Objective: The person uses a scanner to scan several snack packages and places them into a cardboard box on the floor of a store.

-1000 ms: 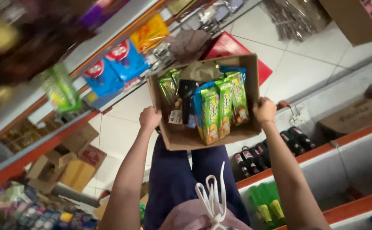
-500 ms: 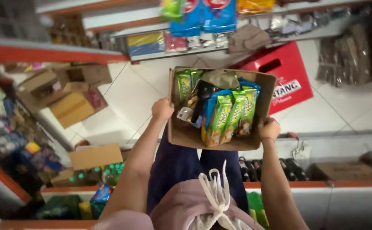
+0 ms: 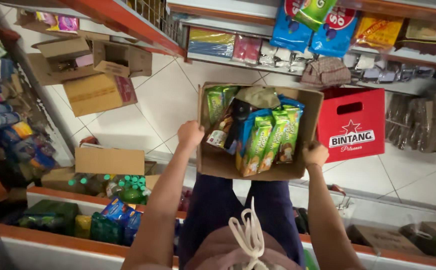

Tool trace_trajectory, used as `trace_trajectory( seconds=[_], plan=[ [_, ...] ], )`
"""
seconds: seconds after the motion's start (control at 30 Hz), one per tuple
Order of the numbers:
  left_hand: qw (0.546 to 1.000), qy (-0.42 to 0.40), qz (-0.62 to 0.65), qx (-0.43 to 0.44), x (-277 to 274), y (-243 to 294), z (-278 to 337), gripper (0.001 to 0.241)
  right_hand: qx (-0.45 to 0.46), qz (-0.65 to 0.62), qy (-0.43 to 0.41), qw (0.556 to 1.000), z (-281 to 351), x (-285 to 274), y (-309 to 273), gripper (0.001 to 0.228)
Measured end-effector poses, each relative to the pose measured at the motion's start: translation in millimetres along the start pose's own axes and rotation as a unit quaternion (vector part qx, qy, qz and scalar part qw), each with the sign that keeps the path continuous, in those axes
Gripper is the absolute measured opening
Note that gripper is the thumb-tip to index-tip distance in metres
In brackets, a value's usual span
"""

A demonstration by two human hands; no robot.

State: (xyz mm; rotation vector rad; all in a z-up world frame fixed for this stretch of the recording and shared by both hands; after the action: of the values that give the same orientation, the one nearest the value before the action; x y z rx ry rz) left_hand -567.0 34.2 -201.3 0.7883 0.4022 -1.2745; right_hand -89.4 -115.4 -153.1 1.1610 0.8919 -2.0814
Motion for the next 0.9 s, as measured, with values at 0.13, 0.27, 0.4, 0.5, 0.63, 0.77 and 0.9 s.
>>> trace_trajectory(
  seconds=[0.13,0.27,0.4,0.5,0.63,0.77,0.9],
  plan=[
    [0.998,-0.041,0.029,-0.037,-5.6,-44.0,-8.7,0.031,0.031,0.081,-0.066,0.994,-14.4,30.7,-28.9,0.021],
    [0.997,-0.037,0.022,-0.069,-16.6,-81.7,-18.1,0.035,-0.005,0.017,-0.061,0.998,-29.0,57.3,-57.9,0.017],
    [0.995,-0.065,0.009,-0.073,-11.4,-117.0,-42.5,0.034,-0.004,0.025,-0.106,0.994,-55.3,96.4,-78.3,0.017],
    [0.989,-0.086,0.050,-0.108,4.5,-147.2,-66.7,0.037,0.015,0.029,-0.137,0.990,-79.5,125.6,-89.1,0.024],
    [0.987,-0.082,0.066,-0.119,34.4,-176.0,-94.1,0.035,-0.030,0.069,-0.144,0.987,-107.5,163.9,-101.4,0.021],
    [0.988,-0.073,0.066,-0.122,54.8,-192.5,-122.0,0.036,-0.047,0.082,-0.138,0.986,-139.6,190.6,-106.7,0.021],
    [0.992,-0.068,0.050,-0.097,61.9,-191.4,-165.1,0.036,-0.050,0.124,-0.130,0.982,-178.0,203.7,-107.7,0.025]
  ],
)
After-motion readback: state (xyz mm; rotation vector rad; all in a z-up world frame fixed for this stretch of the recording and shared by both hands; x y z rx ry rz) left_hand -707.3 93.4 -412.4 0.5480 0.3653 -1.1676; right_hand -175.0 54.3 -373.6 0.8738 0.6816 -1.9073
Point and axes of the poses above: each hand's wrist, its own z-axis away from the middle knuckle, its own x-axis out of the palm, y = z × x, the point moved 7 cm from there along -z, towards the middle knuckle, and after that the axes turned 15 degrees about -y, right-handed, at the moved point
